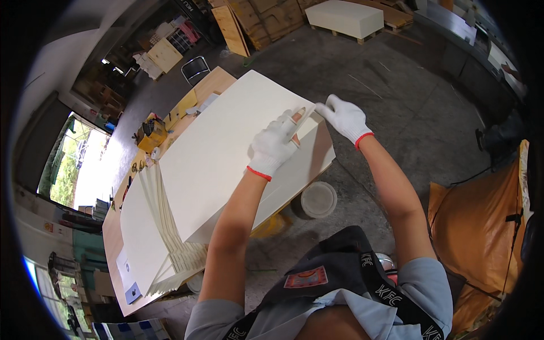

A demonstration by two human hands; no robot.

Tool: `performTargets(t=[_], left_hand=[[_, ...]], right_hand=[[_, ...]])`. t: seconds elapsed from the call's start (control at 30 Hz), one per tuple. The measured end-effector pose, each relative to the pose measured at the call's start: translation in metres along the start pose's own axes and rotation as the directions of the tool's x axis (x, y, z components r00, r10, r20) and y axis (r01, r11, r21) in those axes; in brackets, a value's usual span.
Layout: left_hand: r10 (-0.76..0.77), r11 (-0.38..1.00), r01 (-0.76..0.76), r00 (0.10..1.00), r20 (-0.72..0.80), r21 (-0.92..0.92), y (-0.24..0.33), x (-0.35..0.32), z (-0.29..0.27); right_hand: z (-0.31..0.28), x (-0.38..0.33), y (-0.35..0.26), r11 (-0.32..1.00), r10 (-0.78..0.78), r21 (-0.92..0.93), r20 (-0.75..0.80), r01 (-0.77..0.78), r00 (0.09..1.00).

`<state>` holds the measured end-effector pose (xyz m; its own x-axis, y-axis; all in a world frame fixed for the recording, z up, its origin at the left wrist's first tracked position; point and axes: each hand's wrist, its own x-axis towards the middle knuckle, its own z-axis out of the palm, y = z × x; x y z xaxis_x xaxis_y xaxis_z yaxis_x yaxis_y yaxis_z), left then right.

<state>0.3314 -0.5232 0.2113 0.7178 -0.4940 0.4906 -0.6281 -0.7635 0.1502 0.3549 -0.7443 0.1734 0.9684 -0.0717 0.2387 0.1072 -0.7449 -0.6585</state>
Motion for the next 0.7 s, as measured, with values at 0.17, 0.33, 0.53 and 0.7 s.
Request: performTargets(t=[0.17, 0.33, 0.53, 0.7], left_hand=[[-0.137, 0.990, 0.134, 0.988, 0.077, 0.041, -0.005, 0.000, 0.002], [-0.222, 0.975, 0.218, 0.970, 0.095, 0.051, -0.031, 0.027, 0.019], [-0.261, 0.964, 0.266, 0.955, 0.142, -0.016, -0.023, 0.036, 0.013], [-0.310, 0.887, 0.372, 0.919, 0.242, -0.275, -0.026, 0.016, 0.008]], right_hand=[[0.005, -0.007, -0.003, 0.961, -0.233, -0.143, 0.045, 0.237, 0.972], [-0.008, -0.004, -0.016, 0.878, -0.355, -0.324, 0.051, 0.352, 0.933], [0.003, 0.012, -0.027, 0.956, -0.288, 0.046, -0.050, 0.290, 0.956], [0.008, 0.004, -0.048, 0.845, 0.108, 0.503, 0.174, -0.182, 0.979]])
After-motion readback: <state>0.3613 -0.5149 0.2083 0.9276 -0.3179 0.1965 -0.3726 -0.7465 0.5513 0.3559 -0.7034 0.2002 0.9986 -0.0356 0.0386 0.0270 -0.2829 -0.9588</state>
